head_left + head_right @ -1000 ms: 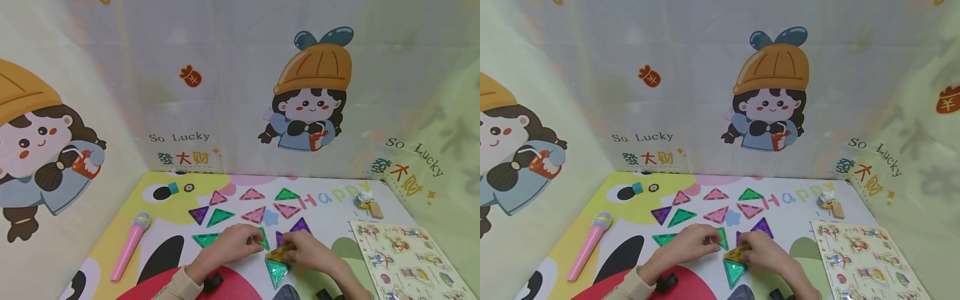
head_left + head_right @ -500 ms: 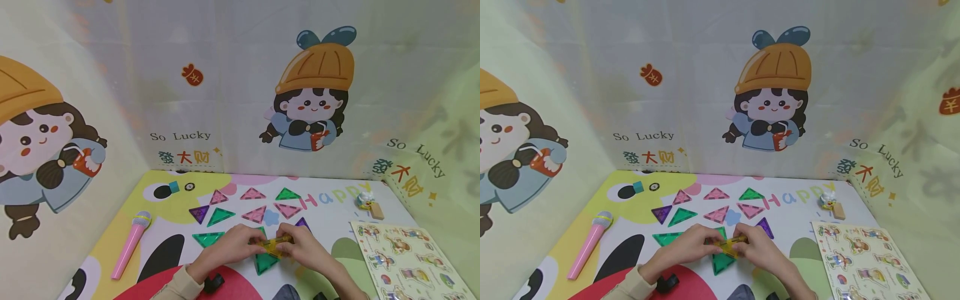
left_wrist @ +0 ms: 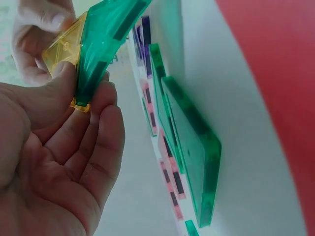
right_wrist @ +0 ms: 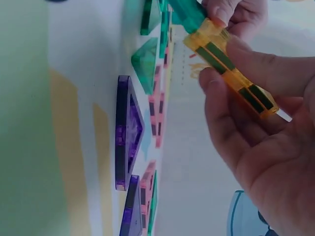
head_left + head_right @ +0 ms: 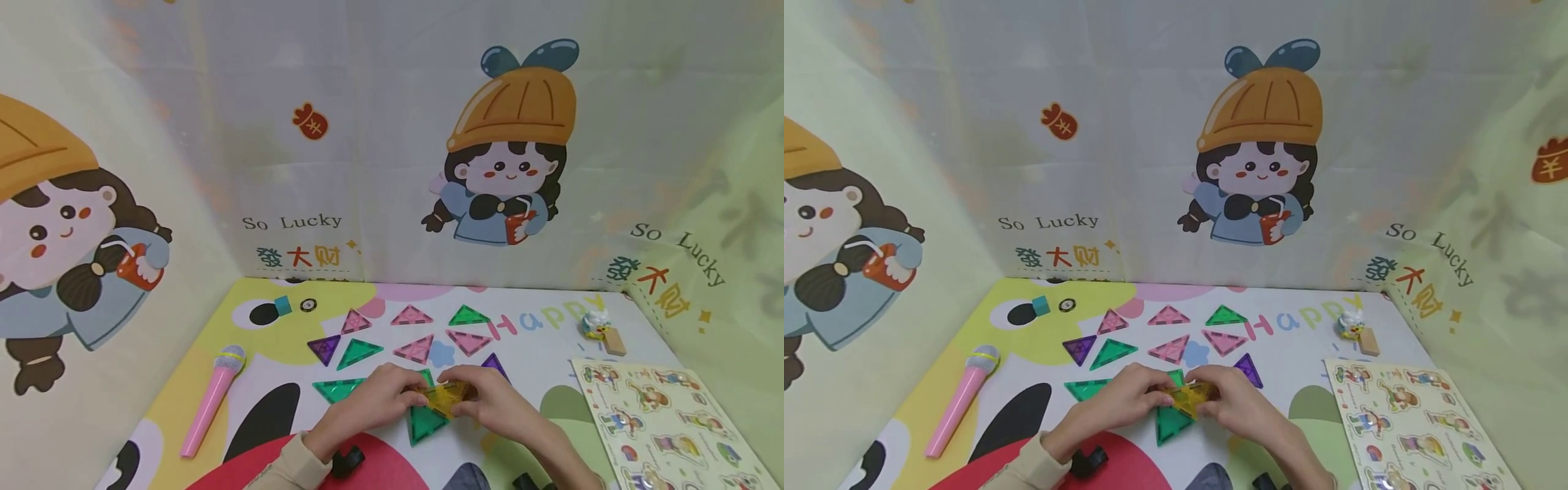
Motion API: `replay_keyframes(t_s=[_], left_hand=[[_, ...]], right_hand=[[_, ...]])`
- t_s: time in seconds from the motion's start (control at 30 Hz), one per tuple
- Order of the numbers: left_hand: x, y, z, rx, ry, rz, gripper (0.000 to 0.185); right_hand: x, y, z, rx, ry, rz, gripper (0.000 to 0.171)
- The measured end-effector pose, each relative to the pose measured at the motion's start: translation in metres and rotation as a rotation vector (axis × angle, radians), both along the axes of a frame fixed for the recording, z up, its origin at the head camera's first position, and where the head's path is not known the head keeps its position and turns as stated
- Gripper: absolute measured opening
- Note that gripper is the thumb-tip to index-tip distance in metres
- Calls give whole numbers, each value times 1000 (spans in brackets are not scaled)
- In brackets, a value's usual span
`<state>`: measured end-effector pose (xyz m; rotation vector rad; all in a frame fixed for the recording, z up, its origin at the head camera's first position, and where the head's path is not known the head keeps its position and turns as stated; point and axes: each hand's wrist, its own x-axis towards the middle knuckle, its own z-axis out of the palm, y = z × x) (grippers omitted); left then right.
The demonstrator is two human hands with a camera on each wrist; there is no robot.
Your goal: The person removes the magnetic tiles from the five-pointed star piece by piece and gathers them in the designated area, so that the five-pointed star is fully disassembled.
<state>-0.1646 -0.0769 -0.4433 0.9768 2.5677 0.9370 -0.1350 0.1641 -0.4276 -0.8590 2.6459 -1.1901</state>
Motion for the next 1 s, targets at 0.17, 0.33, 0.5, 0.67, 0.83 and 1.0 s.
replay_keyframes(t_s=[0.17,0.33,0.5,0.67,0.83,1.0], left_hand=[[-2,-1,0,23,-23,-11,15],[-3,-4,0,15,-46,-29,16],[-6,-8,0,29,-118,-61,19],[-7,-9,0,55,-176,-113,20],[-7,-7,0,65,-183,-113,19],[-5,-8,0,82,-204,-85,23]], right_hand=[[-2,0,-1,-16,-1,11,35],[-4,0,-5,-15,-26,-20,31],[-5,0,-10,-44,-37,-8,29],[-7,0,-13,-72,-32,-8,18],[-9,-2,-19,-81,-11,5,15],[-8,-3,-19,-72,-10,32,13]])
